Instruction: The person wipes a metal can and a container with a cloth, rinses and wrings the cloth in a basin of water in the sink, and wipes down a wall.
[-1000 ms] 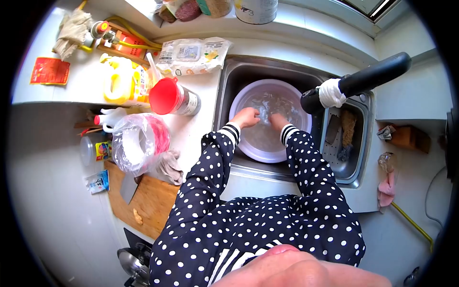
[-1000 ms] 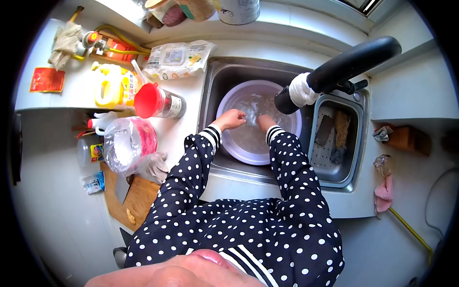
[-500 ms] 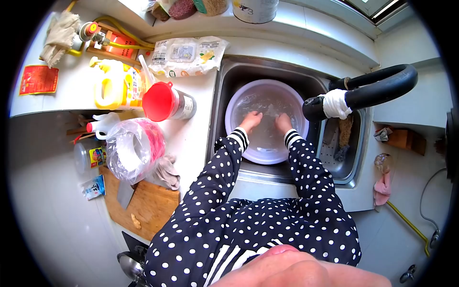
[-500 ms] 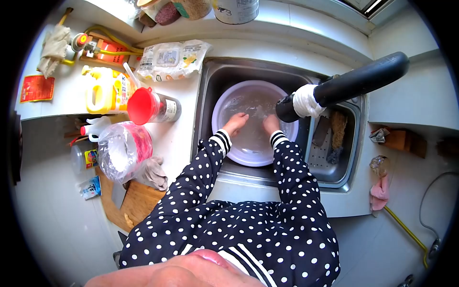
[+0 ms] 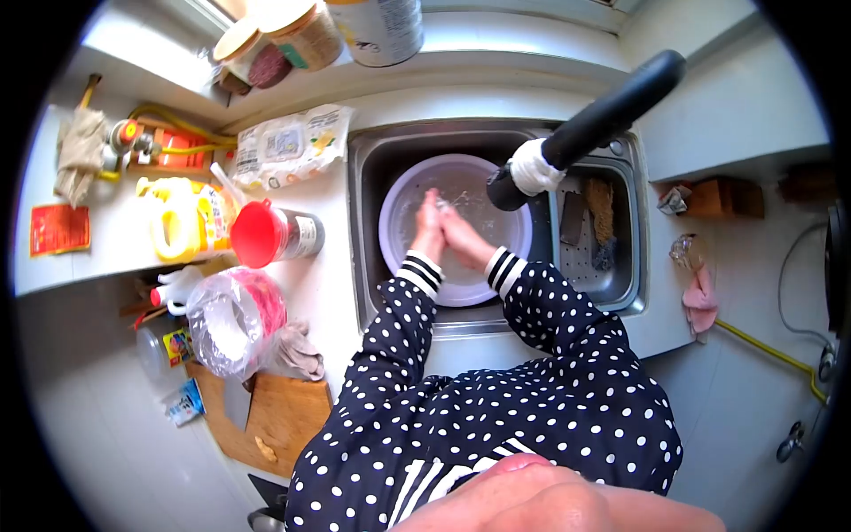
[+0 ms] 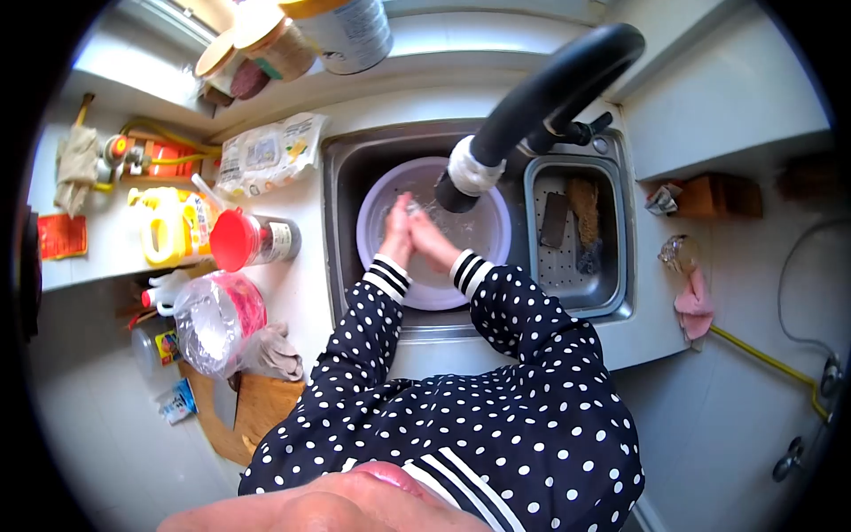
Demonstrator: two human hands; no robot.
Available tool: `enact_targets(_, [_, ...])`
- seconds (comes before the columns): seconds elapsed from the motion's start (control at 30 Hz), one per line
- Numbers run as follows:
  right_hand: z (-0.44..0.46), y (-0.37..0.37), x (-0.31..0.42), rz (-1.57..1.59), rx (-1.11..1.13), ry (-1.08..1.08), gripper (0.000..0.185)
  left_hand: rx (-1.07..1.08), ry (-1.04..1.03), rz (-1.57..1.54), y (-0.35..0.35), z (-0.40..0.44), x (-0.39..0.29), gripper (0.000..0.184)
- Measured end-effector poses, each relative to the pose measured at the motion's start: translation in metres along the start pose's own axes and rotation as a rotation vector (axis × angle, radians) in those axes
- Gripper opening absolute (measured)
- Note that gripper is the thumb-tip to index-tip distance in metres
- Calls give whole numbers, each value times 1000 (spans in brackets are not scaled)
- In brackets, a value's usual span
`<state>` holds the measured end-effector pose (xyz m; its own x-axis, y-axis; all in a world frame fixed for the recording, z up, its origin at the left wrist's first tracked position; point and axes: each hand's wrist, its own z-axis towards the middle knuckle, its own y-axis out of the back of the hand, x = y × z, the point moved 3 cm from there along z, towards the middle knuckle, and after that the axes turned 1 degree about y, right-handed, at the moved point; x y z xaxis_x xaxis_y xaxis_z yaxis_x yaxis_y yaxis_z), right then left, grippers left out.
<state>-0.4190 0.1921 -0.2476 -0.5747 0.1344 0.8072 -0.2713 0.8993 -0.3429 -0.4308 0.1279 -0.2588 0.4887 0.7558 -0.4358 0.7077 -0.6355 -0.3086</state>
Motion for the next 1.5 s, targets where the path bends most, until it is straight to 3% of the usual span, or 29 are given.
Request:
enact_targets(0.07, [10,6,-15,-7,-55,28,42,95,8,-33,-9,-30,-7,38])
enact_targets(0.17, [18,35,12,59,-7,-154,43,357,-124,53,-20,-26,27,45])
enact_targets(0.23, [30,52,7,-136,12,-59,39,456,-122,197,-10,-15,28,54])
enact_targets(0.33, [73,107,-62,-1047,-332,567,33,105,-60,216,5,-12,11,65])
enact_targets(0.37, [64,105,-55,-1119,-412,280,27,157,-83,242,12,-12,5,72])
enact_targets(0.47, [18,73,-54,-1690,-109,192,26,101,-2,234,29,-2,3,71])
enact_targets(0.57, [36,93,-75,-1461,-63,104,28,55,96,207,35,0,11,71])
enact_targets(0.67, [43,86,-46,-840,-352,-50,31,51,167,62,34,2,22,71])
enact_targets(0.7, [29,68,-21,-435,-231,-272,33,54,178,-2,35,3,27,72])
enact_targets(0.73, [22,60,-21,-205,-151,-244,35,32,178,17,19,-25,16,62])
enact_targets(0.77, [3,43,-2,-188,-103,-285,35,281,173,-124,36,27,38,44])
enact_targets(0.8, [-13,29,15,-172,-60,-329,36,255,189,-212,36,34,44,36])
enact_targets(0.87, [9,49,-8,-320,-81,-83,38,106,-50,-156,27,19,45,27])
enact_targets(0.9, [15,55,-16,-382,-95,46,39,87,-119,-165,10,-12,41,27])
enact_targets(0.93, [-2,39,12,-210,-219,53,44,111,-164,-115,-5,-27,47,32])
enact_targets(1.0, [-19,32,20,206,-205,-205,47,102,-224,-23,-31,-44,56,44])
enact_targets(1.07, [-48,-2,34,179,-37,-243,49,113,-103,65,-18,-76,11,49])
enact_targets(1.13, [-59,-15,29,228,82,-114,55,93,-314,53,-6,-72,-7,57])
enact_targets(1.17, [-59,-12,34,289,145,-205,60,129,-341,105,-10,-76,3,55])
enact_targets(1.23, [-51,1,47,303,-16,-195,64,230,-643,597,-14,-31,43,55])
enact_targets(1.27, [-49,6,48,319,-106,-207,65,184,-570,549,-20,-54,34,53])
enact_targets(1.33, [-54,-3,47,316,126,-148,66,163,-435,272,-24,-94,7,47])
enact_targets(1.4, [-68,-13,46,248,287,-47,60,181,-406,68,-6,-71,5,39])
enact_targets(1.5, [-72,-1,50,-385,246,237,49,266,-319,9,9,-49,4,31])
